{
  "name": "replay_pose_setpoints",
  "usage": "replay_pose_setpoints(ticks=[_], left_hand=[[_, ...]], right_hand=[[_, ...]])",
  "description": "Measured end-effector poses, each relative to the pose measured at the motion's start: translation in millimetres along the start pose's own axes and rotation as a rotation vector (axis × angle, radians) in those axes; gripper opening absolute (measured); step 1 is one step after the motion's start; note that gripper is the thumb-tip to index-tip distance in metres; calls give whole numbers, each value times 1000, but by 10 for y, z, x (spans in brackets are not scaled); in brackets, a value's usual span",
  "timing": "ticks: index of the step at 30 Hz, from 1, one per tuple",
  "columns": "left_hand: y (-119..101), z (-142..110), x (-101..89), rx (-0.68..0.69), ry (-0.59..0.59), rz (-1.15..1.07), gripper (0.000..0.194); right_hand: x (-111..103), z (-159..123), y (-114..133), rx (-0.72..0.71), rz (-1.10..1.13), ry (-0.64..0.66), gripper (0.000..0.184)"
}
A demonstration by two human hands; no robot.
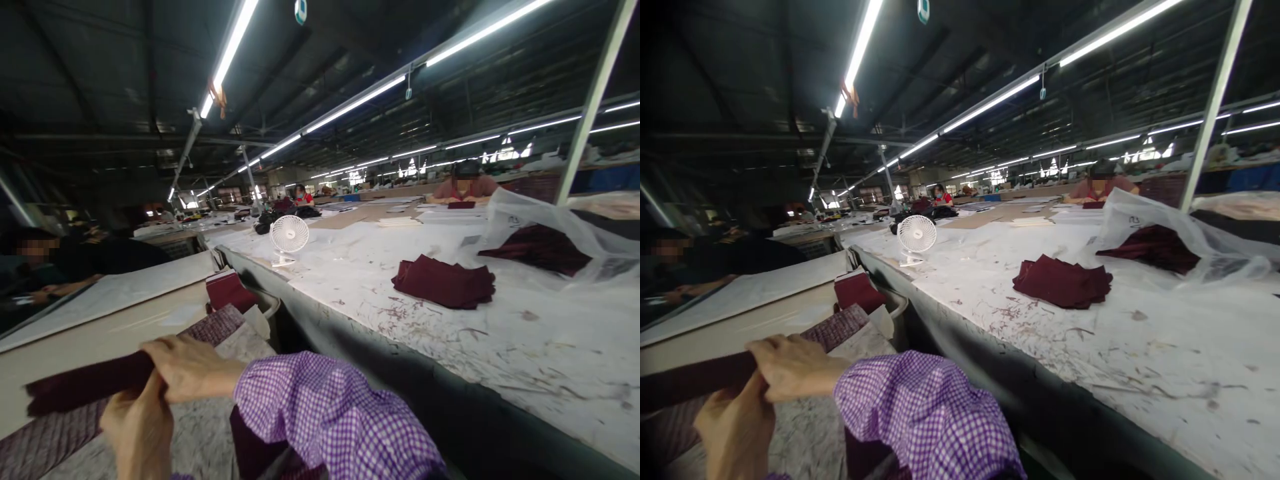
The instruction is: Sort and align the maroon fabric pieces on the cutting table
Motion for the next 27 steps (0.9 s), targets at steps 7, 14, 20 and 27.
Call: replay_pose_setpoints(ticks=[7, 14, 20, 27], left_hand=[[-368, -755, 672, -119, 494, -295, 44], [-377, -1356, 1557, -85, 915, -153, 55], [-392, -1843, 1868, 106, 1039, -64, 55], [-220, -2412, 1839, 741, 1393, 313, 60]], right_hand=[[-1235, -293, -335, 126, -97, 71, 38], [-2272, -830, -1042, 427, -25, 172, 17], [-2710, -1489, -1504, 867, -61, 52, 24], [-3812, -2164, -1782, 964, -464, 73, 48]])
Point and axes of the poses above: each hand's wrist, its own z-axis towards the middle knuckle, its own x-axis out of the palm, y = z × x, the point moved 3 cm from there along z, towards the middle knuckle, and after that the axes turned 13 degrees about -y, right-handed, at the moved point
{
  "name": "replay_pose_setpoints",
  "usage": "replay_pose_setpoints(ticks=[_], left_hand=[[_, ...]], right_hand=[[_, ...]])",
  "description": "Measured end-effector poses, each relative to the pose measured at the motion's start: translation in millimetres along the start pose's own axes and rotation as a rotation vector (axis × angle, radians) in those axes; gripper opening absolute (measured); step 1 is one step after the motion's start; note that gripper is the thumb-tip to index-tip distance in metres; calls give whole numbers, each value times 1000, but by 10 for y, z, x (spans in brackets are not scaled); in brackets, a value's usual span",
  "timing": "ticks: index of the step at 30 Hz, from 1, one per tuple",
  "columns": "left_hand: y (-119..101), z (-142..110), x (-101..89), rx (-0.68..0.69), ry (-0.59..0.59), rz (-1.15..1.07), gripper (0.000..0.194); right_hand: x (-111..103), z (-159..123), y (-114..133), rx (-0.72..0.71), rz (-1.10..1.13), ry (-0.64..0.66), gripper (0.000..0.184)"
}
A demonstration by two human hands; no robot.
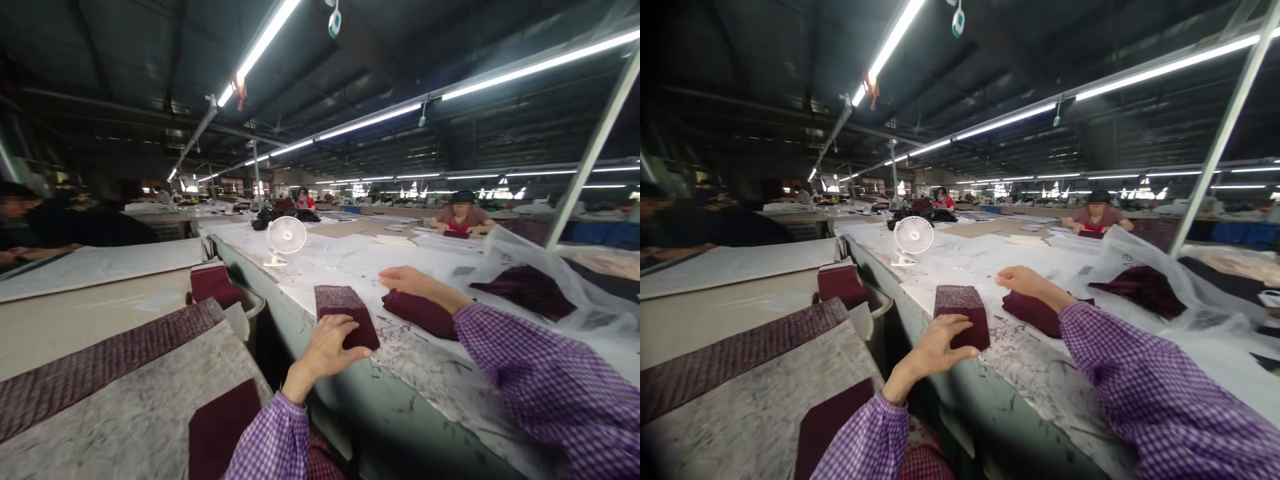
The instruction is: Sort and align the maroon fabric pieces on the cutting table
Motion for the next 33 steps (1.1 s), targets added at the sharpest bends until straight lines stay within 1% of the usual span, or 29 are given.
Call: replay_pose_setpoints(ticks=[2, 4, 6, 8, 10, 12, 14, 16, 19, 22, 25, 28, 31, 33], left_hand=[[20, -28, 48, 20, 32, 37, 61], [67, -45, 63, 39, 57, 34, 59], [137, -58, 67, 43, 89, 13, 61], [213, -66, 64, 41, 117, -11, 64], [272, -71, 50, 50, 141, -47, 59], [300, -71, 30, 72, 158, -101, 44], [306, -69, 15, 83, 157, -151, 36], [304, -67, 17, 77, 127, -163, 35], [298, -75, 49, 70, 65, -119, 37], [294, -93, 78, 72, 39, -100, 38], [299, -104, 80, 63, 33, -129, 36], [310, -103, 79, 54, 18, -150, 35], [322, -101, 100, 58, -1, -152, 34], [327, -103, 117, 56, -17, -153, 34]], right_hand=[[-252, -25, -389, 64, -113, -52, 51], [-372, -84, -721, 116, -186, -37, 54], [-369, -153, -944, 128, -204, -10, 56], [-294, -197, -1059, 119, -191, 10, 55], [-211, -202, -1106, 121, -177, 24, 48], [-155, -180, -1119, 129, -165, 33, 40], [-127, -152, -1118, 119, -150, 39, 34], [-111, -136, -1117, 99, -142, 44, 31], [-97, -131, -1134, 85, -155, 45, 29], [-103, -134, -1174, 92, -175, 26, 33], [-121, -139, -1221, 132, -202, -18, 40], [-118, -143, -1223, 152, -204, -52, 43], [-136, -141, -1179, 152, -173, -49, 38], [-203, -142, -1163, 150, -133, -22, 30]])
Point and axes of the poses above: each hand's wrist, its own z-axis towards the middle knuckle, its own x-axis out of the palm, y = z × x, the point moved 3 cm from there along z, towards the middle knuckle, and after that the axes turned 13 degrees about -y, right-handed, at the moved point
